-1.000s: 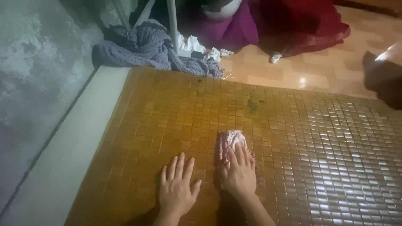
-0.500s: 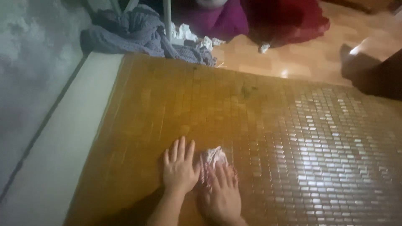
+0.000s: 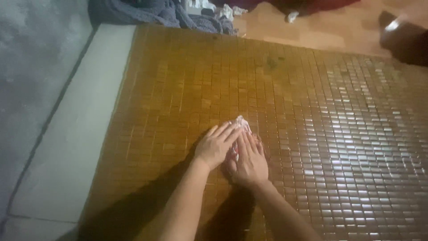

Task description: Cleaning a bamboo cooling mat using a cloth.

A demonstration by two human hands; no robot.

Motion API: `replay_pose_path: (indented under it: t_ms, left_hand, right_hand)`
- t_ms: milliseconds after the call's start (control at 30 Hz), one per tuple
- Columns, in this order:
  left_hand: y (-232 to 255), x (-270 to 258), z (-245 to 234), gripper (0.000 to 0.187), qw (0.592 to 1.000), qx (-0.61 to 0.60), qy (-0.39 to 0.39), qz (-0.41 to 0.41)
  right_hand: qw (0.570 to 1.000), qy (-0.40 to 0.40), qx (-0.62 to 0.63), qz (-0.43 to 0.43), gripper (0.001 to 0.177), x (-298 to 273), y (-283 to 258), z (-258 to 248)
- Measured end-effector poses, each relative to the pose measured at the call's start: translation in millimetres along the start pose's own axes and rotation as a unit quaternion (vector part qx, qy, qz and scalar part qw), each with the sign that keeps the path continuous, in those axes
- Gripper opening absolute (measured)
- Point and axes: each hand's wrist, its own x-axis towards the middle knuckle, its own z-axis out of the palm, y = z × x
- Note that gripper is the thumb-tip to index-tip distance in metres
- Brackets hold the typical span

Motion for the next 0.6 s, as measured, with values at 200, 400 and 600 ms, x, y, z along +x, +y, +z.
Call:
replay_pose_path:
  t_ms: [200, 400, 600]
  left_hand:
    - [-13, 11, 1, 0.06, 0.997, -0.023, 0.062, -0.048]
    - [-10, 15, 21, 0.062, 0.994, 0.037, 0.062, -0.079]
    - [53, -41, 37, 0.053, 0.987, -0.003, 0.038, -0.157]
  right_hand:
    - [0.999, -0.037, 0.003, -0.039, 0.078, 61, 17, 0]
    - [0.998, -0.036, -0.018, -0.049, 0.073, 69, 16, -12]
    - [0.992, -0.062, 0.004, -0.108, 0.076, 3, 13, -27]
